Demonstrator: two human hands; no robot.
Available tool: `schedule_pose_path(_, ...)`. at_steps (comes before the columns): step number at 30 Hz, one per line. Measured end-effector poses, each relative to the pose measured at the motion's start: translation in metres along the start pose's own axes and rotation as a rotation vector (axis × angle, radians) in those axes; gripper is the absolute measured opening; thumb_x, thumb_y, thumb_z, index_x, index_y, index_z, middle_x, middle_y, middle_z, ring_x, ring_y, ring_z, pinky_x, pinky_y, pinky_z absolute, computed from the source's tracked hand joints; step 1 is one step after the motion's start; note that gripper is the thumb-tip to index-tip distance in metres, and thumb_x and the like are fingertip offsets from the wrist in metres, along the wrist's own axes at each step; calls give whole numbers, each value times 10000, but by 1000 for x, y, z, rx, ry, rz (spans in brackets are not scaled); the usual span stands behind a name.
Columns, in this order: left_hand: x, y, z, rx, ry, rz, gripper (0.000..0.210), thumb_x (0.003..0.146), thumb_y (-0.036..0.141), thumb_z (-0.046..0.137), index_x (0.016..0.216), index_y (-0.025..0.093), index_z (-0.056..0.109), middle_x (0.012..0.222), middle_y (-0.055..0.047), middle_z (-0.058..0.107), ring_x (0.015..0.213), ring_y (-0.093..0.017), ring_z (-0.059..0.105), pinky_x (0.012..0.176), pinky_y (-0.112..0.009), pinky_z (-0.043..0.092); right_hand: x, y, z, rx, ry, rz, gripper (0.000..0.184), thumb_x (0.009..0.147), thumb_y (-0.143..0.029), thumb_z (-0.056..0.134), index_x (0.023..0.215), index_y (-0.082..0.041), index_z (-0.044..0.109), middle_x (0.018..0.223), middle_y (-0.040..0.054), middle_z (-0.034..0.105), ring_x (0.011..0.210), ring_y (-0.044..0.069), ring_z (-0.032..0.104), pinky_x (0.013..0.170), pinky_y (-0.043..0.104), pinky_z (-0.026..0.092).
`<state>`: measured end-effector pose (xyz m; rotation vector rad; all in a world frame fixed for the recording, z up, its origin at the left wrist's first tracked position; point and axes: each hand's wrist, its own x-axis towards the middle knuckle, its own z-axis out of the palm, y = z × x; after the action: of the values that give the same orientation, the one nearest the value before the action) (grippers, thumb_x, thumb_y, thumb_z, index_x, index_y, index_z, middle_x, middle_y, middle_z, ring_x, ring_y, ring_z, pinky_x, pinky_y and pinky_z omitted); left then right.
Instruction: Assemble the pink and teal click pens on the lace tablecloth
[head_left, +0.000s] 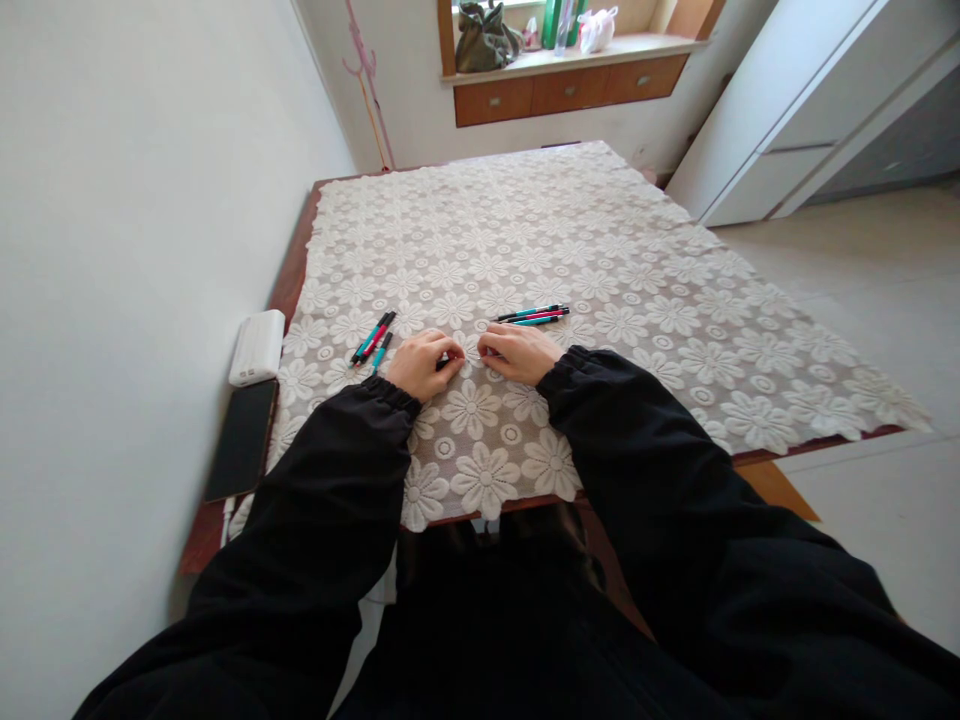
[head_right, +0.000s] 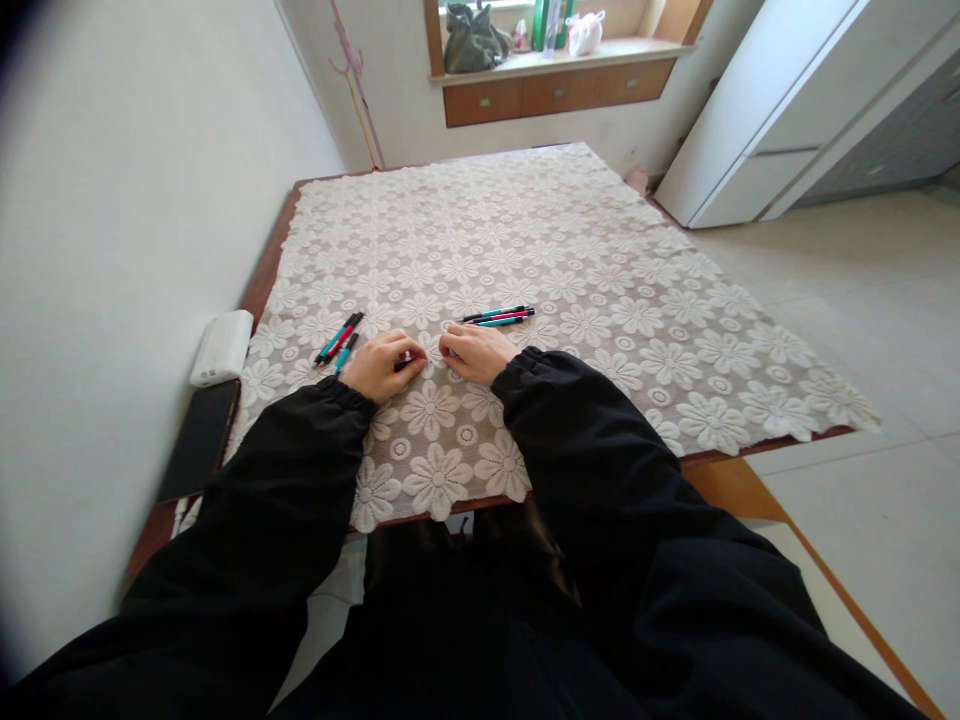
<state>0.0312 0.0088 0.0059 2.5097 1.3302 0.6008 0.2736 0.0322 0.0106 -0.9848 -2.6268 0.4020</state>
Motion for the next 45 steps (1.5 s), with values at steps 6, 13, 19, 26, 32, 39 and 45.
schedule_pose_path(6, 0, 0, 1, 6, 8, 6, 118, 945, 284, 657, 950, 209, 748, 942, -58, 720, 929, -233, 662, 912, -388, 525, 0, -2, -2, -7, -17, 3, 131, 966, -208, 560, 1006, -194, 684, 1013, 75, 668, 914, 208, 587, 802, 312, 381)
schedule_pose_path(13, 0, -1, 1, 6, 4, -2, 124, 948, 289, 652, 957, 213, 750, 958, -58, 722, 921, -228, 661, 905, -386, 525, 0, -2, -2, -14, -20, 9, 134, 970, -216, 561, 1011, -194, 687, 1020, 75, 671, 916, 209, 589, 804, 314, 380)
schedule_pose_path(19, 0, -1, 1, 7, 10, 8, 124, 948, 286, 654, 949, 206, 748, 964, -60, 727, 905, -226, 657, 897, -385, 522, 0, -3, -3, -8, -16, 8, 133, 969, -214, 560, 1004, -193, 686, 1015, 74, 671, 916, 208, 587, 804, 313, 380)
schedule_pose_path(26, 0, -2, 2, 15, 17, 17, 124, 943, 278, 664, 948, 193, 755, 948, -62, 723, 906, -230, 658, 891, -381, 516, 0, -3, -3, -9, -19, 5, 142, 971, -210, 562, 1017, -184, 693, 1025, 82, 680, 910, 210, 590, 797, 316, 375)
schedule_pose_path(32, 0, -2, 2, 16, 11, 14, 115, 942, 269, 664, 950, 198, 754, 947, -60, 721, 909, -228, 657, 897, -380, 519, 0, -2, -2, -15, -10, 2, 137, 971, -209, 563, 1012, -186, 692, 1019, 80, 677, 910, 210, 589, 797, 314, 376)
schedule_pose_path(39, 0, -3, 2, 13, 14, 24, 119, 944, 276, 667, 952, 196, 754, 938, -60, 718, 899, -225, 655, 897, -381, 520, 0, -1, 0, -14, -1, -16, 135, 978, -196, 556, 1009, -188, 688, 1007, 75, 672, 896, 204, 583, 784, 309, 369)
schedule_pose_path(45, 0, -2, 2, 18, 16, 23, 120, 946, 290, 677, 952, 200, 756, 930, -57, 712, 891, -225, 651, 889, -381, 521, 0, -1, -1, -10, 1, -20, 140, 988, -194, 548, 998, -187, 688, 986, 76, 669, 893, 205, 585, 773, 311, 361)
